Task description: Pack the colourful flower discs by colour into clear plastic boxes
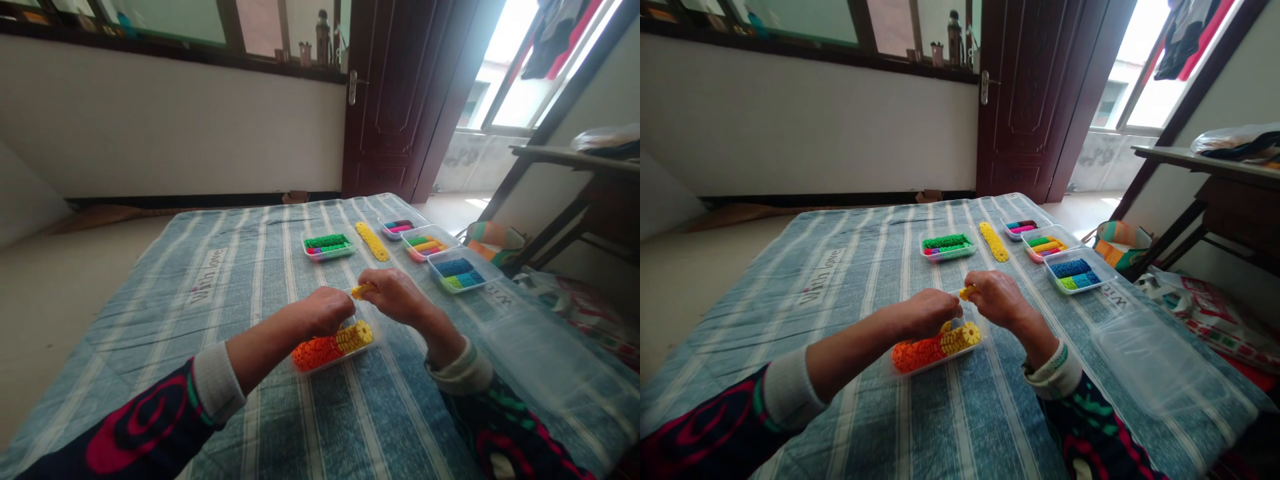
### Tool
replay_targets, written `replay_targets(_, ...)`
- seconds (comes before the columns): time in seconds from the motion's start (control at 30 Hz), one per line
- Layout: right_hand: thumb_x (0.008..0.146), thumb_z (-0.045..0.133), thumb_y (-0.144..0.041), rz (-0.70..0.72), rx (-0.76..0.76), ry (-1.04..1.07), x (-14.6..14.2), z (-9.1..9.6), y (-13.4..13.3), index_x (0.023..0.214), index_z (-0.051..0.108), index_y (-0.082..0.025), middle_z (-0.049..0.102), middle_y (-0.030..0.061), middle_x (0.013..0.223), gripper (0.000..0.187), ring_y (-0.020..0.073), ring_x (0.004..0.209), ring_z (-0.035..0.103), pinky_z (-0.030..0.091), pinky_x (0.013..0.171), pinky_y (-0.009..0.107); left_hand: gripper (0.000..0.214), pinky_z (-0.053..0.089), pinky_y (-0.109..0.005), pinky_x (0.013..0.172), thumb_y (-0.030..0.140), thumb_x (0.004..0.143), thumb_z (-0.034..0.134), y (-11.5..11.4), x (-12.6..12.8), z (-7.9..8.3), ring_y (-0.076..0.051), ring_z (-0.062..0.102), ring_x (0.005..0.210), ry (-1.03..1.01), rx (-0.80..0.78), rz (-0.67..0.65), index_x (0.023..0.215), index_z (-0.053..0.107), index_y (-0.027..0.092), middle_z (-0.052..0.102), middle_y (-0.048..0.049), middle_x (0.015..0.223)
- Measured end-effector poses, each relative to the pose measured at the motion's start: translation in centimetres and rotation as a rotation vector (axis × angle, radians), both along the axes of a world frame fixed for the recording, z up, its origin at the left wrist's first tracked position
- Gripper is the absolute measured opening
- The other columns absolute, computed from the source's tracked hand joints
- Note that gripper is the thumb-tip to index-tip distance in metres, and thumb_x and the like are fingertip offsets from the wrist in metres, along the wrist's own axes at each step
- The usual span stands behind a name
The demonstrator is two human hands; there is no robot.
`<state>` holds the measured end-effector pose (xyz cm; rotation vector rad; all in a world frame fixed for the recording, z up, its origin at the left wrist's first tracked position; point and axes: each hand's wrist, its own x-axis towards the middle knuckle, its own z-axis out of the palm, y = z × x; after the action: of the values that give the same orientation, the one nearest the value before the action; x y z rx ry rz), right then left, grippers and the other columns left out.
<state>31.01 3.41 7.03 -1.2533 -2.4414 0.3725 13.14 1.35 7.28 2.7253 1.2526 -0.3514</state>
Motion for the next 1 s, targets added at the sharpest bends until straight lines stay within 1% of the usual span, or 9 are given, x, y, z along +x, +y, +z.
replay_targets(0.2, 0.083, 0.057, -0.022, 0.002, 0.012, 0.014, 0.23, -0.02, 0.20, 0.085, 0.065, -0.020, 0.067, 0.0018, 0.077, 0.008, 0.0155, 0.072, 0.056, 0.032, 0.064, 0.026, 0.024, 0.041, -0.026, 0.058, 0.006, 0.071, 0.057, 0.29, 0.35, 0.54, -0.019, 0.064, 0.072, 0.067, -0.035, -0.059, 0.085, 0.069, 0.021, 0.071, -0.0044, 0.085)
replay_targets(0.37, 0.082, 0.057, -0.020, 0.007, 0.001, 0.024, 0.24, -0.03, 0.21, 0.084, 0.065, -0.020, 0.066, 0.0013, 0.076, 0.008, 0.0153, 0.071, 0.057, 0.032, 0.064, 0.026, 0.021, 0.041, -0.025, 0.060, 0.005, 0.070, 0.058, 0.20, 0.48, 0.87, -0.017, 0.062, 0.072, 0.068, -0.046, -0.072, 0.080, 0.068, 0.020, 0.070, -0.0033, 0.083)
replay_targets(0.63, 0.083, 0.058, -0.019, 0.013, -0.023, 0.023, 0.08, 0.07, -0.06, 0.086, 0.065, -0.020, 0.067, 0.0026, 0.078, 0.008, 0.0158, 0.075, 0.058, 0.034, 0.066, 0.026, 0.016, 0.041, -0.025, 0.056, 0.006, 0.072, 0.056, 0.23, 0.37, 0.47, -0.017, 0.061, 0.065, 0.093, -0.017, -0.110, 0.076, 0.066, 0.019, 0.068, -0.0031, 0.075)
replay_targets(0.87, 0.083, 0.057, -0.020, 0.011, -0.023, 0.019, 0.10, 0.05, -0.04, 0.086, 0.065, -0.020, 0.067, 0.0024, 0.078, 0.008, 0.0156, 0.073, 0.057, 0.033, 0.065, 0.026, 0.018, 0.041, -0.025, 0.059, 0.007, 0.076, 0.053, 0.13, 0.37, 0.71, -0.017, 0.061, 0.069, 0.111, -0.021, -0.120, 0.080, 0.066, 0.018, 0.069, -0.0050, 0.083)
replay_targets(1.0, 0.084, 0.057, -0.021, 0.014, -0.020, 0.018, 0.21, -0.01, -0.02, 0.087, 0.065, -0.020, 0.067, 0.0027, 0.079, 0.009, 0.0160, 0.074, 0.058, 0.032, 0.065, 0.026, 0.022, 0.040, -0.025, 0.057, 0.005, 0.075, 0.053, 0.09, 0.12, 0.81, -0.016, 0.061, 0.069, 0.128, -0.028, -0.144, 0.086, 0.066, 0.018, 0.069, -0.0045, 0.087)
